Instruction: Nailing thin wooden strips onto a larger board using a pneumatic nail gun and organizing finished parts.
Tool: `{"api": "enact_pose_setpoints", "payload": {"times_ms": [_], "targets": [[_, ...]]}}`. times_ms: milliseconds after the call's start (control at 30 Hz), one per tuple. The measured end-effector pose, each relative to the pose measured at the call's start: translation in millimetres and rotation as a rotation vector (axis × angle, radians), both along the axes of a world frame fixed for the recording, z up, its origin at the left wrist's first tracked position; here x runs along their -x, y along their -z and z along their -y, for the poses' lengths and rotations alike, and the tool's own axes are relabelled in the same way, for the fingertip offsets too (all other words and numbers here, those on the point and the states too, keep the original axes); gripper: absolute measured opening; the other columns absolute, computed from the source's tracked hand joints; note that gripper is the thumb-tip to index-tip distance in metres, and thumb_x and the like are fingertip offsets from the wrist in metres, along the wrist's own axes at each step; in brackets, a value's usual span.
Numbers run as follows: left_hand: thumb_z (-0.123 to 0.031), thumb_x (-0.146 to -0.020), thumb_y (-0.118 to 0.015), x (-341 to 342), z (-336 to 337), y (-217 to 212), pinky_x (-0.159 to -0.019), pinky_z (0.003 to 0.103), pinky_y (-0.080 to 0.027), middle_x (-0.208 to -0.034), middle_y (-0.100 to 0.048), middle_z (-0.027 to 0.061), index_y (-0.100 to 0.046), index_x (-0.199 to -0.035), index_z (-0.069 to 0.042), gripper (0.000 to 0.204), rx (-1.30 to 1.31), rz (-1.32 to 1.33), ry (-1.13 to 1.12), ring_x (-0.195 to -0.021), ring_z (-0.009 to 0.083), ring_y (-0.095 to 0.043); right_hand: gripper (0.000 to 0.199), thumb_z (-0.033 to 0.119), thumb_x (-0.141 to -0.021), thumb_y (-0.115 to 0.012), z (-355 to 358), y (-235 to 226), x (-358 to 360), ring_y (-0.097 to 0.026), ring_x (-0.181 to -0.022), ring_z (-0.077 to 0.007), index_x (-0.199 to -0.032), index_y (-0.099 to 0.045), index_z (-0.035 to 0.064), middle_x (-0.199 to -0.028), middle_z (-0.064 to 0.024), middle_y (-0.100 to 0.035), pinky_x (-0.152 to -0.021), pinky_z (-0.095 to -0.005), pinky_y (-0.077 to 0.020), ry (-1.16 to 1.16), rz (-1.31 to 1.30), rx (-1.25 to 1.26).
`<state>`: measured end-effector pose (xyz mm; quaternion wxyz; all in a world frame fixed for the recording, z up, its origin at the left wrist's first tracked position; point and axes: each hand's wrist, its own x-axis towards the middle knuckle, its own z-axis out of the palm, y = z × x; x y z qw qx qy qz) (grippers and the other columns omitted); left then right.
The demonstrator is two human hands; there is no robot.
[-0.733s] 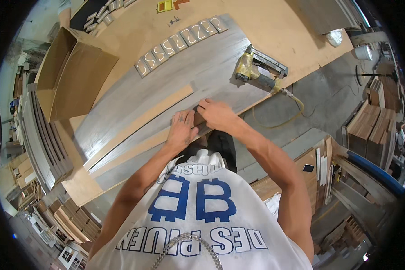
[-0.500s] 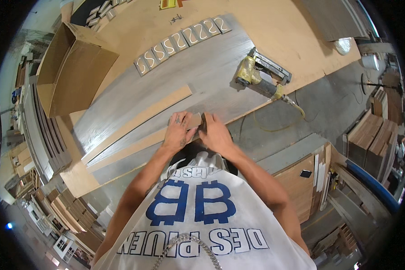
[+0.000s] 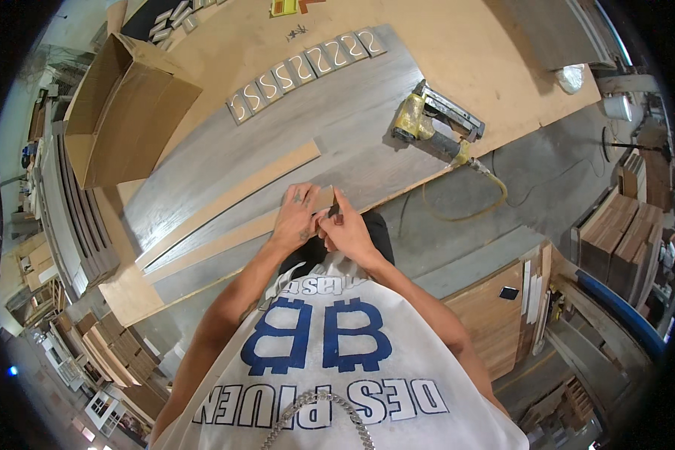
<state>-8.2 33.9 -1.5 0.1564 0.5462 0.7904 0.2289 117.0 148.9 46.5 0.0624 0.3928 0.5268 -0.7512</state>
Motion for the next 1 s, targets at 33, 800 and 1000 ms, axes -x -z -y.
{"api": "enact_pose_setpoints", "payload": {"times_ms": [33, 800, 1000], "targets": [[-0.019, -0.087, -0.069, 0.5, -1.6, 0.1, -0.099, 0.048, -0.040, -0.121, -0.054, 0.0208, -0.049, -0.127, 0.006, 0.051, 0.008, 0.016, 0.001, -0.112, 0.0407, -0.047, 0.079, 0.009, -0.090, -0.061, -0.5, -2.0, 1.1, -0.059, -0.052, -0.0135, -0.157, -0.020, -0.0015, -0.069, -0.0081, -0.064, -0.049, -0.0285, -0.0478, 0.010, 0.023, 0.010], [-0.027, -0.090, -0.065, -0.1, 8.2, 4.2, -0.103, 0.041, -0.042, -0.123, -0.055, 0.0173, -0.053, -0.129, 0.008, 0.054, -0.011, 0.055, -0.043, -0.121, 0.0338, -0.046, 0.027, 0.019, -0.085, -0.073, -78.7, -97.8, 1.9, -0.067, -0.057, -0.0138, -0.092, -0.067, -0.0068, -0.073, -0.0124, -0.068, -0.056, -0.0324, -0.0526, -0.304, 0.235, -0.306], [-0.025, -0.089, -0.066, 1.9, 8.3, 6.6, -0.102, 0.041, -0.042, -0.122, -0.056, 0.0168, -0.056, -0.129, 0.008, 0.053, -0.032, 0.076, -0.035, -0.120, 0.0327, -0.047, 0.029, 0.021, -0.084, -0.072, -44.8, -100.9, 19.7, -0.066, -0.051, -0.0194, -0.082, -0.068, -0.0075, -0.058, -0.0130, -0.065, -0.057, -0.0359, -0.0529, -0.548, 0.452, -0.639]]}}
